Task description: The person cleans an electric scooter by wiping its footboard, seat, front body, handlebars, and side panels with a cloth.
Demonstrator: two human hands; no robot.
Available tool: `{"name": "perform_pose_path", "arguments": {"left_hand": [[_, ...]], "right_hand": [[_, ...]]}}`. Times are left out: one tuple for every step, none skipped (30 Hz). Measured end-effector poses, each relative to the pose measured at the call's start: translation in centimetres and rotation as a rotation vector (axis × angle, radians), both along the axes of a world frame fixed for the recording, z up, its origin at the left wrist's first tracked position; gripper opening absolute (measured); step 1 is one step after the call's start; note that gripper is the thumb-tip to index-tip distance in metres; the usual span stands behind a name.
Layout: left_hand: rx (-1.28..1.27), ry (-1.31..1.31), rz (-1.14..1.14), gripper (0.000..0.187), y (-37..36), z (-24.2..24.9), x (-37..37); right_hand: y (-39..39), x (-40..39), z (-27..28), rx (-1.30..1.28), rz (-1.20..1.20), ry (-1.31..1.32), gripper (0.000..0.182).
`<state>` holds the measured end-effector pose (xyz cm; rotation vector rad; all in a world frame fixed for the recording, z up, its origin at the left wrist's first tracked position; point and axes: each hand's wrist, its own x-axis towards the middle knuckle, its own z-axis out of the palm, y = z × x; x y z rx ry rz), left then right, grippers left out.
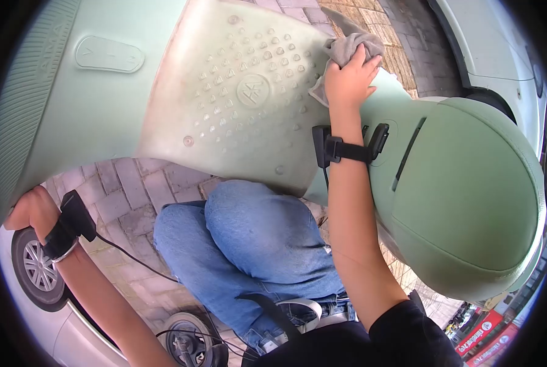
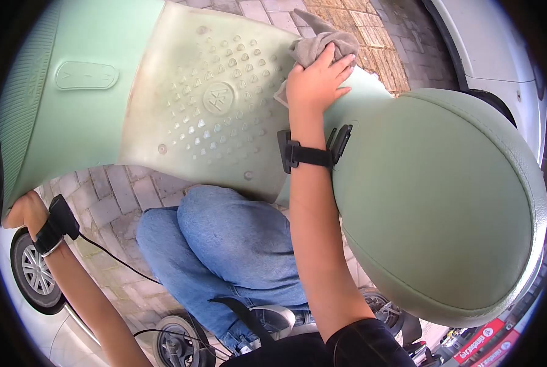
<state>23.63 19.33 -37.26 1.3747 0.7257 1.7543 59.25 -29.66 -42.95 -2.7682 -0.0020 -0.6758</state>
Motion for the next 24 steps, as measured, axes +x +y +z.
{"name": "perform_pose_path", "arguments": {"left_hand": [[-0.003,0.007,0.016,0.025,1.1,-0.7,-0.9],[-0.005,0.015,0.03,0.024,1.4,-1.3,-1.0],[-0.008,0.023,0.039,0.023,2.6,-2.0,-0.9],[-0.012,0.028,0.048,0.022,3.5,-2.8,-1.2],[-0.017,0.028,0.061,0.02,3.1,-3.3,-1.1],[-0.022,0.027,0.074,0.019,4.1,-4.3,-2.0],[-0.027,0.029,0.084,0.018,4.7,-5.2,-2.7],[-0.031,0.033,0.095,0.017,7.1,-6.6,-4.9],[-0.031,0.04,0.107,0.016,8.8,-7.7,-5.4],[-0.027,0.048,0.121,0.016,10.0,-8.2,-6.8],[-0.02,0.061,0.136,0.015,9.3,-8.1,-7.0],[-0.009,0.079,0.154,0.014,6.6,-7.4,-4.9],[0.0,0.099,0.174,0.014,11.7,-8.5,-9.1],[0.011,0.117,0.195,0.013,14.2,-9.0,-9.0],[0.023,0.132,0.214,0.013,12.7,-8.3,-7.6],[0.033,0.143,0.233,0.013,10.1,-7.7,-7.3],[0.041,0.155,0.247,0.013,9.9,-7.5,-6.6],[0.049,0.165,0.26,0.013,8.5,-7.1,-5.8],[0.056,0.177,0.275,0.014,6.9,-6.8,-5.4],[0.062,0.19,0.291,0.014,-0.3,-5.1,-2.6],[0.071,0.2,0.307,0.015,-7.4,-3.2,-0.3],[0.081,0.209,0.324,0.016,-9.9,-2.7,1.4],[0.091,0.22,0.345,0.016,-9.5,-2.7,1.0],[-0.104,0.344,0.237,0.016,-16.5,-1.6,4.1]], "right_hand": [[-0.1,-0.1,-0.1,-0.006,-0.001,0.001,0.064],[-0.2,-0.4,-0.2,-0.026,0.048,0.004,0.064],[-0.4,-0.8,0.0,-0.047,0.093,0.007,0.064],[-0.7,-1.6,0.1,-0.055,0.086,0.006,0.064],[-1.0,-2.8,0.7,-0.053,0.121,0.08,0.063],[-1.2,-4.3,1.1,-0.051,0.155,0.154,0.062],[-1.3,-6.4,1.2,-0.107,0.177,0.169,0.06],[-1.3,-8.9,1.2,-0.162,0.2,0.187,0.058],[-1.2,-11.3,1.5,-0.167,0.24,0.245,0.058],[-1.3,-13.7,1.8,-0.168,0.281,0.305,0.057],[-2.0,-15.9,1.8,-0.186,0.318,0.39,0.059],[-2.6,-18.0,1.8,-0.202,0.361,0.479,0.06],[-3.5,-19.7,2.1,-0.196,0.366,0.492,0.06],[-5.0,-21.0,2.5,-0.203,0.45,0.587,0.062],[-6.0,-21.4,2.7,-0.209,0.532,0.677,0.064],[-6.7,-21.1,2.8,-0.203,0.536,0.68,0.064],[-7.3,-20.6,2.9,-0.065,0.591,0.676,0.063],[-7.6,-20.3,2.7,0.074,0.643,0.667,0.061],[-7.3,-19.7,2.0,0.118,0.621,0.631,0.062],[-6.7,-18.8,1.6,0.121,0.62,0.638,0.062],[-6.1,-17.8,1.3,0.021,0.623,0.534,0.063],[-5.6,-17.1,1.0,-0.079,0.625,0.428,0.063],[-5.4,-16.9,0.8,-0.061,0.622,0.406,0.061],[-5.5,-16.8,0.7,-0.052,0.63,0.414,0.061]]}}
